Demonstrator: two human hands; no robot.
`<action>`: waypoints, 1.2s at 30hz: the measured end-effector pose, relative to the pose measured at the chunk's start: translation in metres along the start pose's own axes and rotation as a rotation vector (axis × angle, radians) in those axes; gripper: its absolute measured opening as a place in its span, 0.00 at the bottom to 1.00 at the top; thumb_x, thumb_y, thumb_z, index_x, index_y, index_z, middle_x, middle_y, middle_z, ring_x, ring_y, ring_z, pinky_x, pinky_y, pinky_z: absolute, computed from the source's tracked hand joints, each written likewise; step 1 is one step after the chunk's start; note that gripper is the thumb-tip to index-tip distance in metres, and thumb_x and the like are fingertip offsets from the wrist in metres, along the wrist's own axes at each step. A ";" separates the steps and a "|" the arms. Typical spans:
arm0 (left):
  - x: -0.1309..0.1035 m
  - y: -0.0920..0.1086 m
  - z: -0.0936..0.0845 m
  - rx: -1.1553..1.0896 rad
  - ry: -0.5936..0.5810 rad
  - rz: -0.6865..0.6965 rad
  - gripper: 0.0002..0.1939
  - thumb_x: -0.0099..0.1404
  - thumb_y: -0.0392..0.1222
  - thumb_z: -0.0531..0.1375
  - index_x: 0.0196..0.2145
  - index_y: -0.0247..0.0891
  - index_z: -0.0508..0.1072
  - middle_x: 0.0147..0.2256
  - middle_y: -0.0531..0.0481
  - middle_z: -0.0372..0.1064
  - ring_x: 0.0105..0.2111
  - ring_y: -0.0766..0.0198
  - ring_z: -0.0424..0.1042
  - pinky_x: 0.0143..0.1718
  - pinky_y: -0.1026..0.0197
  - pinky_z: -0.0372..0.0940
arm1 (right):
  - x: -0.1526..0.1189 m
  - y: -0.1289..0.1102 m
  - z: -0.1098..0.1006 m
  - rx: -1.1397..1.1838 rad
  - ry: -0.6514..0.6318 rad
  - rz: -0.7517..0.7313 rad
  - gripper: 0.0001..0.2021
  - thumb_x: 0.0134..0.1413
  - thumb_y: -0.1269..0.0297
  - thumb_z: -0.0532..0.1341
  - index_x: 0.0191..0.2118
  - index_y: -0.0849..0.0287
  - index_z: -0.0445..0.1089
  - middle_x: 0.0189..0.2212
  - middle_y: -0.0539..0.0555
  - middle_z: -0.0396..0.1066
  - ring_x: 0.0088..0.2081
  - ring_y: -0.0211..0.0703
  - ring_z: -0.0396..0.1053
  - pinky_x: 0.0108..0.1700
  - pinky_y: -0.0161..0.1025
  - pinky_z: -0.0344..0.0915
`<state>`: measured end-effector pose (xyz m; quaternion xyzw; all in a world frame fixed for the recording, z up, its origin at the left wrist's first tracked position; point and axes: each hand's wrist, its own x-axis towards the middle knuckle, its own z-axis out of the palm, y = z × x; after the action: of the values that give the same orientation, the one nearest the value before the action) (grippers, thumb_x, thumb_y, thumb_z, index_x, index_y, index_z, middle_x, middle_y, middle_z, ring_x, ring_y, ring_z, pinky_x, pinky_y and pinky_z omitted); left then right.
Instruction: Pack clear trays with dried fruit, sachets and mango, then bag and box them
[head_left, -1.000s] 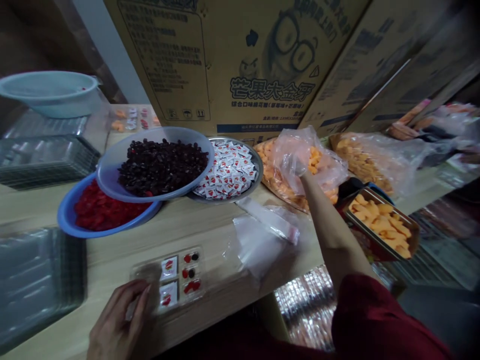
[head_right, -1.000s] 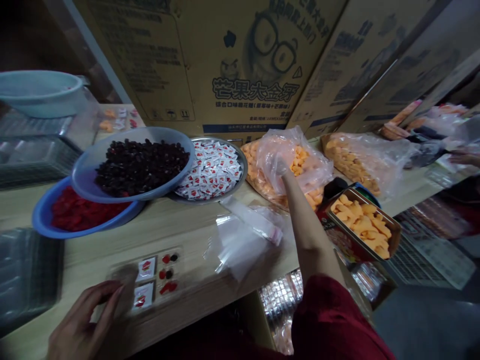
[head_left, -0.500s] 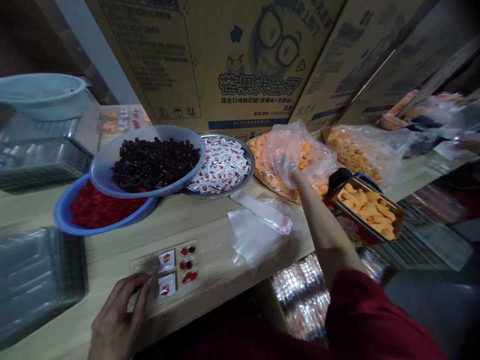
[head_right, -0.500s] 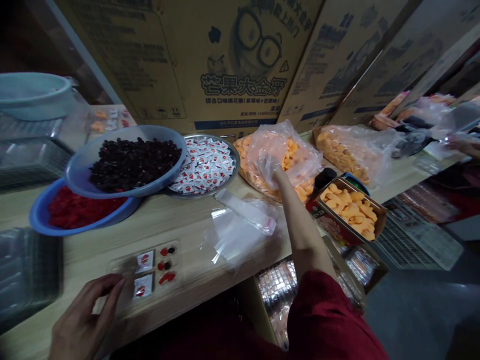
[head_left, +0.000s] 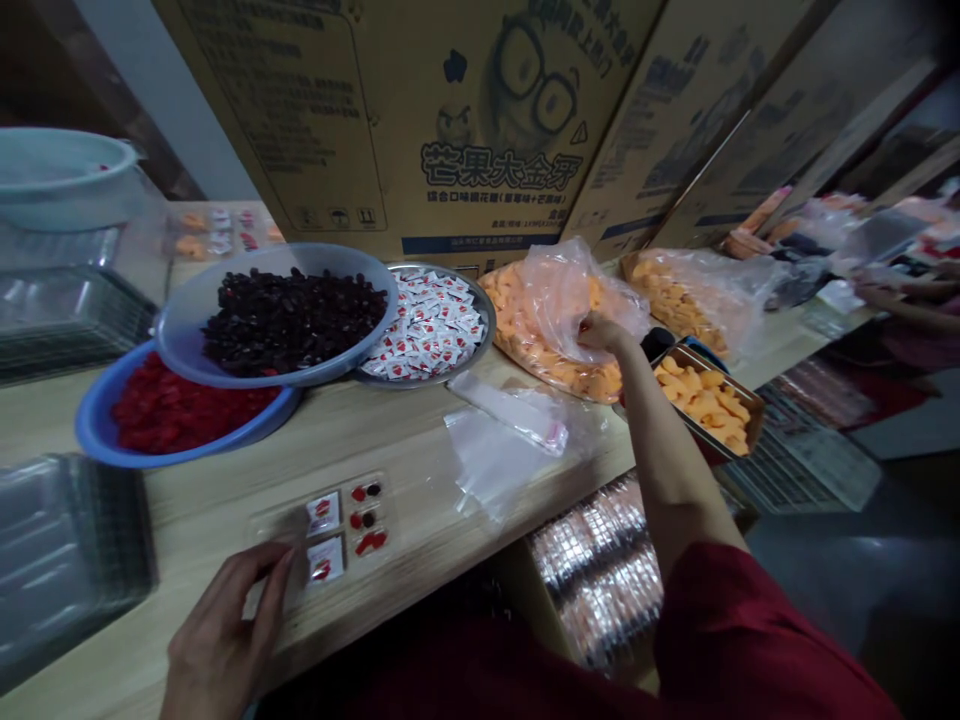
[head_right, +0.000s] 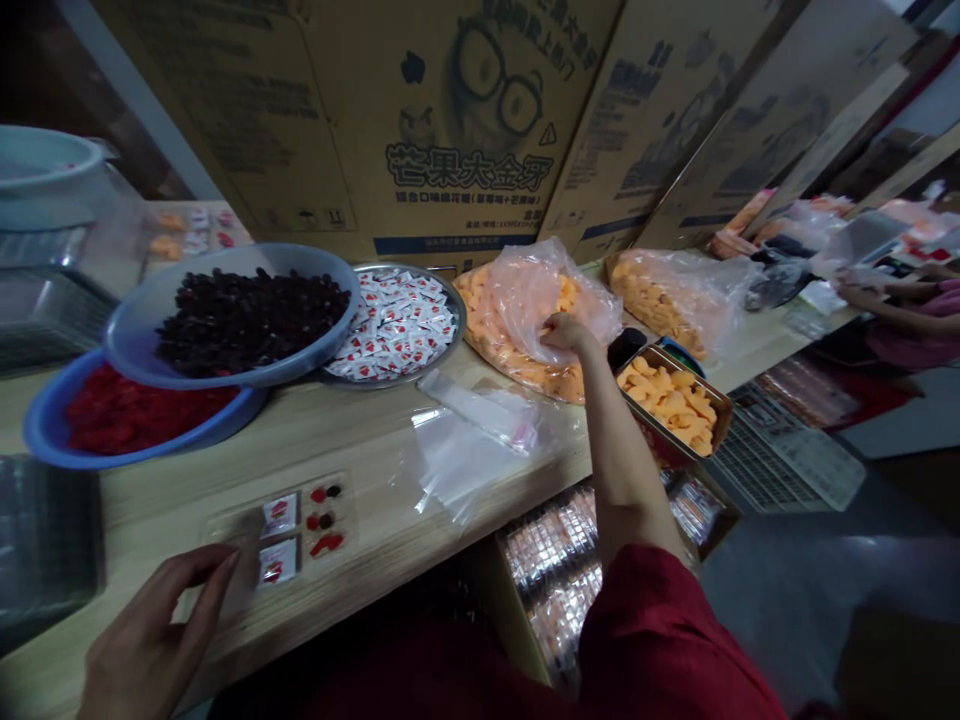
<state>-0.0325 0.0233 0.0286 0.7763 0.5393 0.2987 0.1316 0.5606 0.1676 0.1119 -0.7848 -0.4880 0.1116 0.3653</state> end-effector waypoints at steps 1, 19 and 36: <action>-0.001 0.000 -0.002 0.020 0.009 0.005 0.14 0.72 0.54 0.54 0.43 0.42 0.72 0.39 0.47 0.76 0.36 0.57 0.77 0.31 0.60 0.70 | 0.000 0.001 -0.002 0.048 0.010 0.023 0.06 0.38 0.68 0.69 0.22 0.60 0.71 0.16 0.48 0.67 0.27 0.41 0.69 0.34 0.39 0.71; 0.019 0.062 0.027 -0.546 -0.007 -0.231 0.11 0.71 0.49 0.60 0.44 0.40 0.76 0.44 0.46 0.74 0.41 0.61 0.74 0.45 0.58 0.69 | -0.283 -0.118 0.139 1.185 -0.749 0.388 0.21 0.44 0.52 0.76 0.43 0.55 0.77 0.44 0.54 0.81 0.44 0.50 0.80 0.45 0.48 0.79; 0.019 -0.006 -0.005 -1.128 0.038 -0.642 0.23 0.61 0.57 0.67 0.46 0.39 0.71 0.42 0.48 0.75 0.39 0.61 0.74 0.35 0.61 0.73 | -0.335 -0.147 0.212 1.237 -0.825 0.550 0.20 0.41 0.48 0.77 0.34 0.58 0.79 0.39 0.53 0.81 0.43 0.44 0.78 0.48 0.40 0.77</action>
<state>-0.0353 0.0428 0.0356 0.3825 0.5070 0.4956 0.5925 0.1800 0.0200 0.0013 -0.4270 -0.2219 0.7307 0.4842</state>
